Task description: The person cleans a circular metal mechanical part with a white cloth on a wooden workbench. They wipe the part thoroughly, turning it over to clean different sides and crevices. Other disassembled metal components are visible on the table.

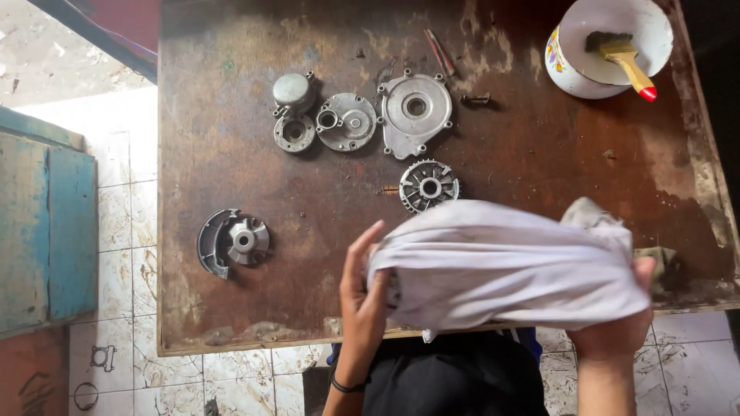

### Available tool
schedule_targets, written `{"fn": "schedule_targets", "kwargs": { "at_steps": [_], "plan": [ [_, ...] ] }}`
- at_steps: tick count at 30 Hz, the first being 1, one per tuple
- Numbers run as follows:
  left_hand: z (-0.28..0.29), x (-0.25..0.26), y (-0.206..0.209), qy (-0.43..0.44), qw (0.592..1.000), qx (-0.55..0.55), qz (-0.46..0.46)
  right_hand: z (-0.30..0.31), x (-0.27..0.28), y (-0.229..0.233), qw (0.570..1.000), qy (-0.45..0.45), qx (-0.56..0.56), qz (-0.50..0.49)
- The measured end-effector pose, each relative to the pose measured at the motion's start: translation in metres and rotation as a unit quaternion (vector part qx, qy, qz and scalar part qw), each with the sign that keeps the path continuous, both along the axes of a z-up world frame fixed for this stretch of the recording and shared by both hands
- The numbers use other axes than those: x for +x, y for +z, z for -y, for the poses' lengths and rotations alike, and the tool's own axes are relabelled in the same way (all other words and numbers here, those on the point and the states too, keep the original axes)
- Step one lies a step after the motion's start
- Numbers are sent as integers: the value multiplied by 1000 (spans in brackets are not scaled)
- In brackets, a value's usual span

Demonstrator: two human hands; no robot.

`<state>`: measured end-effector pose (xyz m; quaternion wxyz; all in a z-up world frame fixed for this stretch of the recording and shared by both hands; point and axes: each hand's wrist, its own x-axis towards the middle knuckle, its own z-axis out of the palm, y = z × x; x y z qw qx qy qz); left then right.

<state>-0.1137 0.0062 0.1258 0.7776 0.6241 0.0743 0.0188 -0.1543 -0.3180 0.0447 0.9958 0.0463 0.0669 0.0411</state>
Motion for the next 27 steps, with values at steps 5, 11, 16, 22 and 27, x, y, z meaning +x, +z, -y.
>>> {"fn": "schedule_targets", "kwargs": {
  "at_steps": [5, 11, 16, 22, 27],
  "plan": [
    [42, -14, -17, -134, 984, 113, 26, -78, 12, 5, 916, 86, -390, -43],
    [31, -23, -30, -254, 919, 302, -20, -45, 34, 7, 761, 125, -628, -101],
    [3, -24, -56, -200, 933, 291, -74, -45, 59, 92, 913, -119, -389, -35],
    [6, -9, -63, 41, 877, 476, 48, -96, 85, 5, 859, -69, -506, 26],
    [23, 4, -73, 13, 853, 506, 127, -140, 105, -60, 209, 113, -959, 153]
  ]
}}
